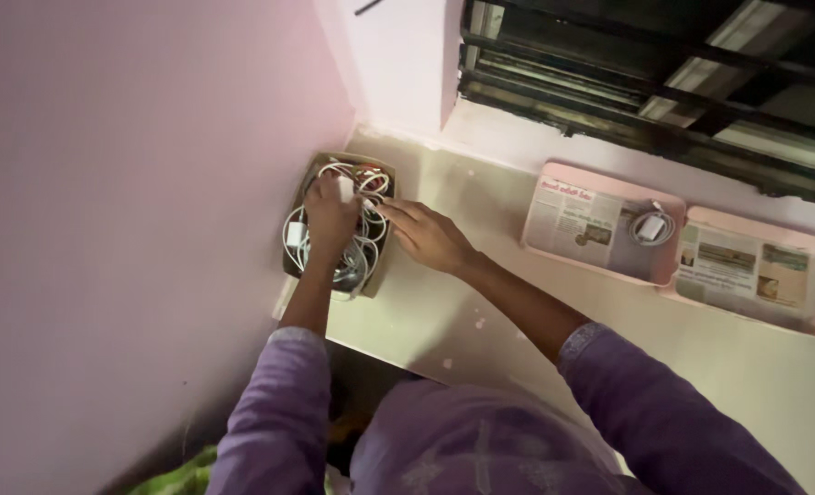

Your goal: The person untangles several power adapters and white cables from a box and places them into sections of a pink tray.

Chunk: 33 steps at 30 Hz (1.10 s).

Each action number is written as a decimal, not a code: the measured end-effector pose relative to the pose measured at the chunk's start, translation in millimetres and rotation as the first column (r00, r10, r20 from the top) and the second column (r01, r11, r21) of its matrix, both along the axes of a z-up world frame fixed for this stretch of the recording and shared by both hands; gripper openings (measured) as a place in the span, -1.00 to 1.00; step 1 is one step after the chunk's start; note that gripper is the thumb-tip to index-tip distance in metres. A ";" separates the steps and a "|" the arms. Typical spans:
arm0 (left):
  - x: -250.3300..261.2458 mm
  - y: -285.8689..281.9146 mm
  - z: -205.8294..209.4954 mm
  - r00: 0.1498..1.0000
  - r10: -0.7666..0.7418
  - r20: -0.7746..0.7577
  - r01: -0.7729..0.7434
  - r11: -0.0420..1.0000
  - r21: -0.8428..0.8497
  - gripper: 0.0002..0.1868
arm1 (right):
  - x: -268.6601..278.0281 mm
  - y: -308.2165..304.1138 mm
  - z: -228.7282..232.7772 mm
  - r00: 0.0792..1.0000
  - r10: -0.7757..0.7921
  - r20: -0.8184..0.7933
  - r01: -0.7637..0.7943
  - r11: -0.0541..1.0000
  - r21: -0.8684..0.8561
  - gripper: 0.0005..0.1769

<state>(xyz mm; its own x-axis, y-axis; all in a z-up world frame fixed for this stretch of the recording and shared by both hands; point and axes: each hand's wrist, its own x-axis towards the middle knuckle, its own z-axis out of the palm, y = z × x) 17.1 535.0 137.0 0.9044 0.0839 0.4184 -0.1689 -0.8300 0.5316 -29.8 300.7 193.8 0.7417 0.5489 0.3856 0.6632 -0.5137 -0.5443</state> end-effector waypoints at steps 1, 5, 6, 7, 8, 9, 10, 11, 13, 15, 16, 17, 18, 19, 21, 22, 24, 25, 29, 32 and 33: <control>9.6 1.3 -6.9 0.998 -0.017 -0.058 0.018 1.000 0.009 -0.29 | 1.6 3.8 1.5 1.000 -0.012 0.004 0.012 1.000 0.016 -0.43; 30.0 -1.3 -17.7 0.942 0.025 -0.334 -0.045 0.998 -0.051 -0.35 | 3.7 -5.3 10.2 0.999 -0.029 0.025 0.028 1.000 0.013 -0.47; 30.6 -0.4 -15.2 0.943 0.023 -0.331 -0.044 0.998 -0.054 -0.35 | 5.2 -10.6 13.3 0.998 -0.057 0.025 0.056 0.998 0.010 -0.47; 28.4 -1.0 -10.9 0.974 0.025 -0.225 -0.045 0.995 -0.085 -0.47 | 6.9 -12.9 16.1 0.996 -0.085 0.025 0.084 0.996 0.007 -0.46; 24.4 -3.1 -3.7 0.992 0.029 -0.120 -0.043 0.992 -0.117 -0.58 | 7.5 -13.8 18.4 0.996 -0.087 0.026 0.087 0.996 0.004 -0.46; 20.6 -1.6 7.7 0.992 0.026 -0.120 -0.041 0.992 -0.120 -0.58 | 8.6 -15.0 20.6 0.995 -0.104 0.008 0.103 0.994 0.039 -0.47; 14.2 4.5 22.3 0.999 -0.037 -0.034 0.031 0.986 -0.167 -0.51 | 8.3 -15.1 21.7 0.993 -0.119 -0.013 0.119 0.990 0.075 -0.46; 8.1 8.1 38.2 0.994 -0.095 0.055 0.105 0.973 -0.207 -0.44 | 10.2 -13.0 22.3 0.993 -0.120 -0.016 0.121 0.990 0.073 -0.46; 3.1 7.6 72.1 0.998 -0.062 0.018 0.065 0.977 -0.205 -0.41 | 12.0 0.3 21.3 0.935 -0.045 -0.352 0.089 0.990 0.110 -0.45; 6.8 1.1 106.0 1.000 -0.031 -0.002 0.030 0.978 -0.207 -0.39 | 9.9 18.8 18.6 0.909 -0.001 -0.417 0.086 0.979 0.184 -0.40; 4.1 -1.4 121.7 0.994 -0.104 -0.020 0.087 0.907 -0.413 -0.38 | 6.7 29.4 16.7 0.873 0.052 -0.485 0.087 0.962 0.259 -0.32; 1.1 -3.8 136.4 0.983 -0.180 -0.021 0.131 0.790 -0.599 -0.37 | 8.8 39.5 15.7 0.872 0.053 -0.487 0.086 0.962 0.258 -0.32; -2.0 -6.1 149.5 0.984 -0.178 -0.022 0.130 0.791 -0.598 -0.37 | 15.2 50.4 15.4 0.850 0.124 -0.513 0.114 0.905 0.409 -0.22; -5.0 -9.9 160.4 0.977 -0.210 -0.038 0.126 0.710 -0.693 -0.38 | 20.6 57.9 15.4 0.827 0.200 -0.525 0.148 0.825 0.546 -0.10; -4.7 -15.6 179.4 0.969 -0.243 -0.041 0.123 0.619 -0.776 -0.38 | 33.1 66.2 17.4 0.818 0.179 -0.547 0.150 0.851 0.503 -0.28; -3.5 -17.9 187.2 0.962 -0.266 0.056 0.221 0.646 -0.731 -0.38 | 36.9 68.5 16.9 0.804 0.155 -0.574 0.156 0.877 0.455 -0.43; 1.8 -22.9 203.5 0.943 -0.294 0.152 0.317 0.668 -0.674 -0.38 | 43.4 70.4 13.6 0.846 0.163 -0.507 0.088 0.896 0.435 -0.60; 6.4 -24.0 214.5 0.925 -0.316 0.213 0.369 0.605 -0.706 -0.40 | 44.3 70.1 11.2 0.882 0.172 -0.438 0.023 0.914 0.406 -0.71; 19.6 -25.7 270.7 0.845 -0.349 0.405 0.533 0.492 -0.689 -0.57 | 38.0 60.2 8.4 0.776 0.295 -0.558 0.078 0.833 0.548 -0.72; 22.6 -26.9 315.8 0.851 -0.350 0.391 0.513 0.399 -0.760 -0.80 | 31.6 35.9 24.7 0.776 0.254 -0.578 0.076 0.871 0.485 -0.76; 18.7 -28.1 326.3 0.850 -0.352 0.391 0.514 0.401 -0.758 -0.80 | 30.4 27.8 35.5 0.693 0.331 -0.641 0.136 0.812 0.567 -0.78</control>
<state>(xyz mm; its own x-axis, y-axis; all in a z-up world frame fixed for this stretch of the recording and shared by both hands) 35.8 507.0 463.3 0.8584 0.0692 0.5082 -0.5120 0.1763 0.8407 0.6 328.5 229.3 0.8617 0.5061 0.0356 0.0039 0.0636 -0.9980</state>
